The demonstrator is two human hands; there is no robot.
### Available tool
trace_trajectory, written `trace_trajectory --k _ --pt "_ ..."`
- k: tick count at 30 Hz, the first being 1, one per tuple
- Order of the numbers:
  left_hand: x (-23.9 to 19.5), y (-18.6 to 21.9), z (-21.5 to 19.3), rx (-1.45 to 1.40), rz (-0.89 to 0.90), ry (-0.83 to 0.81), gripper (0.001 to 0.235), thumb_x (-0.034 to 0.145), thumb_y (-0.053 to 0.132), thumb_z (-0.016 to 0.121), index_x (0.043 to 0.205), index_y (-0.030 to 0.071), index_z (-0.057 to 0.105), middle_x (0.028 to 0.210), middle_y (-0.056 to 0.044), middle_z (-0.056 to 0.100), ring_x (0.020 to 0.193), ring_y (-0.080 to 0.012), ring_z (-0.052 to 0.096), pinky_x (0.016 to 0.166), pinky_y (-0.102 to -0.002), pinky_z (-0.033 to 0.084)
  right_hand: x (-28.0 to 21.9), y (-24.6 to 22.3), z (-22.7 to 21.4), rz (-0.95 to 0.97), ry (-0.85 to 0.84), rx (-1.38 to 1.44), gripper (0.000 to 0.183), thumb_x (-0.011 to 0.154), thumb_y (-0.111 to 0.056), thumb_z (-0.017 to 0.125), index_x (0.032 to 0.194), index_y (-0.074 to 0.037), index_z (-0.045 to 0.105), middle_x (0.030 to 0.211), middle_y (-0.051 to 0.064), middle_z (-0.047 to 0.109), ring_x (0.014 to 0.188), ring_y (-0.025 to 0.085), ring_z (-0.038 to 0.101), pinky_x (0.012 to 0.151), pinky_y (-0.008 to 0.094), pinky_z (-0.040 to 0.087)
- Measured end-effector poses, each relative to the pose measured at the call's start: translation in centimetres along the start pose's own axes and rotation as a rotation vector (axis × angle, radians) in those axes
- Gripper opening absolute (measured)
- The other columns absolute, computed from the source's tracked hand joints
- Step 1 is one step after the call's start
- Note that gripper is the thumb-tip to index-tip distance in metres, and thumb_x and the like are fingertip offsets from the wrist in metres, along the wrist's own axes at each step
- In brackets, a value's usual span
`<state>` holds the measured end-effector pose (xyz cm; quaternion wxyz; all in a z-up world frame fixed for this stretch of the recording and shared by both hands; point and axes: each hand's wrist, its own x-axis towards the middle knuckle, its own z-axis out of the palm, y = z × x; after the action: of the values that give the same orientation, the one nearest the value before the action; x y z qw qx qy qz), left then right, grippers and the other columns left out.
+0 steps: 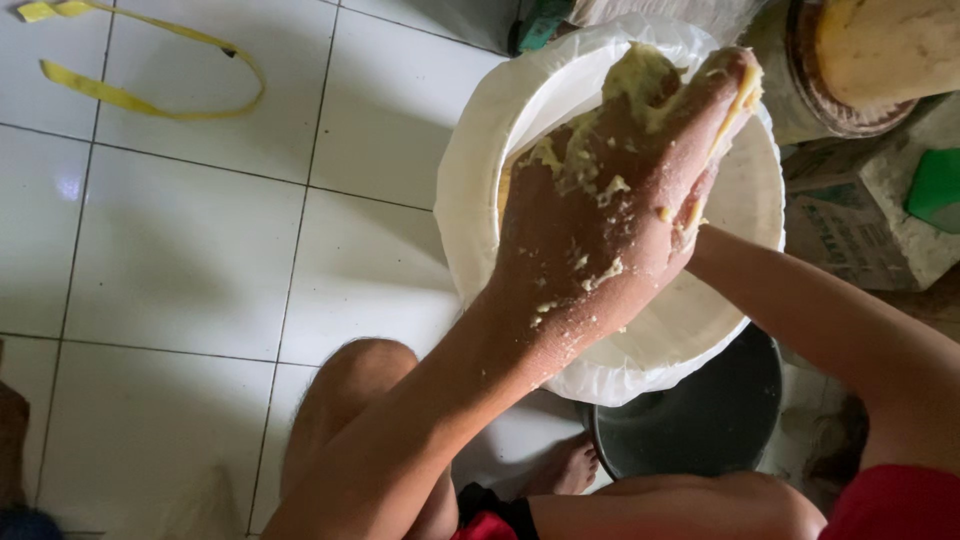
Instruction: The person kneads a large mass of dough by hand inside a white bucket lined with a plastic bag. They repeatedly press, fold, and pull the dough to develop its texture, working it continuously within the bucket.
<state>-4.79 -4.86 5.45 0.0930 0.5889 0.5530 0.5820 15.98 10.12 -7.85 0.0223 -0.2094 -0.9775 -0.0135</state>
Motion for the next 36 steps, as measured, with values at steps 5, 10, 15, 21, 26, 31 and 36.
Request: trace_trajectory --k 5,10,15,21,26,31,36 --pt "0.2 0.1 1.3 -0.099 -0.008 0.013 0.046 0.113 0.014 0.061 0.153 0.019 0.038 0.128 -0.002 0.070 0.097 -0.0130 0.073 0.084 -0.026 0.059 -0.3 0.3 -0.2 0.008 0.002 -0.001 0.054 0.086 -0.023 0.074 0.134 -0.002 0.062 0.142 0.020 0.055 0.134 0.041 0.050 0.110 0.053 0.039" --pt "0.5 0.0 1.4 -0.072 -0.011 -0.020 0.048 0.109 0.015 0.068 0.150 0.015 0.043 0.110 -0.006 0.072 0.086 -0.0184 0.072 0.075 -0.031 0.057 -0.6 0.8 -0.8 0.017 -0.004 -0.004 0.055 0.086 -0.023 0.074 0.135 -0.002 0.061 0.143 0.021 0.054 0.134 0.041 0.049 0.111 0.053 0.038" --pt "0.8 0.2 1.3 -0.088 -0.053 -0.059 0.049 0.105 0.015 0.068 0.149 0.013 0.045 0.106 -0.007 0.071 0.084 -0.0193 0.071 0.073 -0.032 0.057 -1.0 1.4 -1.4 0.032 -0.005 0.001 0.055 0.087 -0.023 0.074 0.136 -0.002 0.061 0.144 0.021 0.054 0.135 0.041 0.048 0.112 0.054 0.038" --pt "0.7 0.4 1.8 -0.073 -0.017 -0.032 0.051 0.105 0.017 0.069 0.149 0.015 0.042 0.111 -0.007 0.071 0.088 -0.0191 0.071 0.078 -0.033 0.057 -2.1 1.9 -2.2 0.052 -0.011 0.008 0.056 0.087 -0.023 0.074 0.137 -0.002 0.060 0.145 0.021 0.052 0.136 0.041 0.047 0.112 0.054 0.037" --pt "0.1 0.8 1.6 -0.041 0.009 -0.023 0.053 0.105 0.018 0.069 0.150 0.016 0.040 0.113 -0.006 0.071 0.089 -0.0189 0.071 0.081 -0.034 0.058 -3.3 2.2 -2.8 0.088 -0.004 0.010 0.057 0.088 -0.023 0.074 0.138 -0.002 0.059 0.146 0.021 0.051 0.137 0.041 0.046 0.113 0.054 0.036" --pt "-0.4 1.4 2.1 -0.043 0.016 -0.020 0.055 0.106 0.020 0.069 0.151 0.017 0.038 0.115 -0.005 0.071 0.090 -0.0181 0.071 0.084 -0.034 0.058 -4.3 2.4 -3.2 0.110 -0.009 0.004 0.057 0.088 -0.023 0.074 0.139 -0.002 0.059 0.147 0.021 0.051 0.138 0.041 0.046 0.113 0.054 0.036" --pt "-0.3 1.2 3.3 -0.059 -0.001 -0.005 0.053 0.108 0.018 0.068 0.151 0.018 0.037 0.116 -0.006 0.071 0.091 -0.0174 0.072 0.082 -0.033 0.059 -3.5 2.4 -3.0 0.107 -0.004 0.000 0.058 0.089 -0.023 0.074 0.140 -0.002 0.058 0.148 0.022 0.050 0.139 0.041 0.045 0.114 0.055 0.035"
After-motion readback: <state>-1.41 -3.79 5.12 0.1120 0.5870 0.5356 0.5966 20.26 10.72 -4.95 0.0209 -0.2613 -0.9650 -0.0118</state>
